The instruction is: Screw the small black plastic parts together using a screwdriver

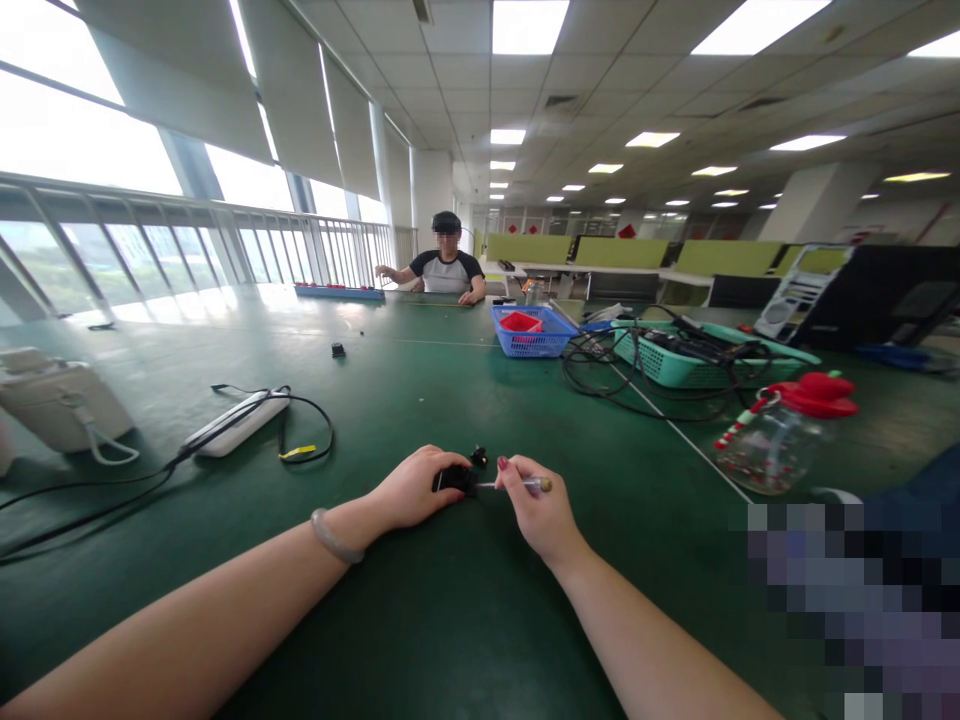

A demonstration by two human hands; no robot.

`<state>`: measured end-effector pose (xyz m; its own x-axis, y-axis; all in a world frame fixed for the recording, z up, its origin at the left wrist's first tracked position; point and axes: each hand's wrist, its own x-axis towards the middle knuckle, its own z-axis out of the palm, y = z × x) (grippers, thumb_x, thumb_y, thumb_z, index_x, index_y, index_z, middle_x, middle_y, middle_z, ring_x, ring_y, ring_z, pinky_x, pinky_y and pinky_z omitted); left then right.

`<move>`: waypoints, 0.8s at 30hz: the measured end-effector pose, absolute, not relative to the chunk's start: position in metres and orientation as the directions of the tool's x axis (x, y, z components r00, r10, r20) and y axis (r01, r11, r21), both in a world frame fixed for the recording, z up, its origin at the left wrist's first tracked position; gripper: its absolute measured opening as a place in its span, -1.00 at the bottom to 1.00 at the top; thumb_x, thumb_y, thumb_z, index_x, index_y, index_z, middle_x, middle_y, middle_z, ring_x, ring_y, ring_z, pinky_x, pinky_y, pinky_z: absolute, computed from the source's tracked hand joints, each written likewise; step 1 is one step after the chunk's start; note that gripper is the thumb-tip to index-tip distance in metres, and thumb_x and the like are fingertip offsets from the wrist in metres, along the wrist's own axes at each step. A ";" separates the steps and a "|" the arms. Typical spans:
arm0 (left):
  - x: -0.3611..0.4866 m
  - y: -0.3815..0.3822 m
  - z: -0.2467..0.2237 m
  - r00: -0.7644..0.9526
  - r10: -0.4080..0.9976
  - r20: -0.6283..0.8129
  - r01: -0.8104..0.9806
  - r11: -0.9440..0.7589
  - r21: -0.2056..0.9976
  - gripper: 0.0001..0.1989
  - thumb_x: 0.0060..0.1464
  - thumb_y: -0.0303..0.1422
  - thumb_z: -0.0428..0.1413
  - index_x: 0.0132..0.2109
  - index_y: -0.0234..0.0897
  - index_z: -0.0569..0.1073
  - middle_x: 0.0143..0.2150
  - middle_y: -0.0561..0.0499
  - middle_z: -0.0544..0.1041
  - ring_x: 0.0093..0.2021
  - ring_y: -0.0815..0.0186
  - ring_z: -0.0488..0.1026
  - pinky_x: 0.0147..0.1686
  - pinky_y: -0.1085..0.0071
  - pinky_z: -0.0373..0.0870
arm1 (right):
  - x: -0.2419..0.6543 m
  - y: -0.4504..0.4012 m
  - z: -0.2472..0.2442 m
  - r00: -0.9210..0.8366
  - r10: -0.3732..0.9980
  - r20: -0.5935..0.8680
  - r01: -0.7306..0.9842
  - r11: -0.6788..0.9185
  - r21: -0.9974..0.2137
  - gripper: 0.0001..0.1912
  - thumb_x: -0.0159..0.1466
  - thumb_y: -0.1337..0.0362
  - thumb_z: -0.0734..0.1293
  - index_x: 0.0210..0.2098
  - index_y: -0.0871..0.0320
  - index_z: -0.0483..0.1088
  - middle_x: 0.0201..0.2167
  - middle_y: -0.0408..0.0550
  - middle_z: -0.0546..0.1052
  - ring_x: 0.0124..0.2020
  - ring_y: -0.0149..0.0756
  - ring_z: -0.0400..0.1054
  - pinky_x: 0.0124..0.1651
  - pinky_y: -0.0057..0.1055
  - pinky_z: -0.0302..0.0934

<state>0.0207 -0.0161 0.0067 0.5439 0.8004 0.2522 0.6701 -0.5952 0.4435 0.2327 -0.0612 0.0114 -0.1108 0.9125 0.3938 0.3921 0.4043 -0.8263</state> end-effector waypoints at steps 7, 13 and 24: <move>0.021 -0.017 0.007 0.531 0.813 0.237 0.683 -0.577 0.449 -0.57 0.03 -0.24 0.21 0.07 -0.11 0.45 -0.05 -0.03 0.53 0.01 0.15 0.41 0.04 0.27 0.35 | 0.232 -0.059 0.010 -0.148 0.922 0.358 0.408 0.386 -0.827 -0.52 0.33 -0.07 0.17 -0.52 0.14 0.36 -0.62 -0.20 0.24 -0.58 -0.40 0.15 -0.52 -0.45 0.06; 0.021 -0.015 0.005 0.519 0.822 0.234 0.694 -0.565 0.447 -0.56 0.00 -0.23 0.24 0.07 -0.09 0.45 -0.08 -0.03 0.53 -0.02 0.14 0.42 0.02 0.25 0.36 | 0.231 -0.064 0.013 -0.160 0.896 0.413 0.435 0.440 -0.786 -0.53 0.32 -0.06 0.18 -0.53 0.14 0.35 -0.64 -0.22 0.20 -0.59 -0.40 0.10 -0.50 -0.44 0.01; 0.020 -0.012 0.004 0.529 0.820 0.216 0.700 -0.566 0.434 -0.45 -0.04 -0.18 0.27 0.13 -0.06 0.41 -0.04 -0.04 0.53 -0.01 0.12 0.42 0.03 0.24 0.35 | 0.227 -0.072 0.021 -0.326 0.831 0.450 0.534 0.555 -0.638 -0.64 0.32 0.04 0.22 -0.48 0.12 0.40 -0.54 -0.14 0.42 -0.45 -0.33 0.28 -0.39 -0.42 0.14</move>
<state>0.0198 -0.0124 0.0038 0.5295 0.8203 0.2161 0.7003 -0.5665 0.4344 0.2271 -0.0715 0.0210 -0.3264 0.8311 0.4503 0.5342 0.5552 -0.6375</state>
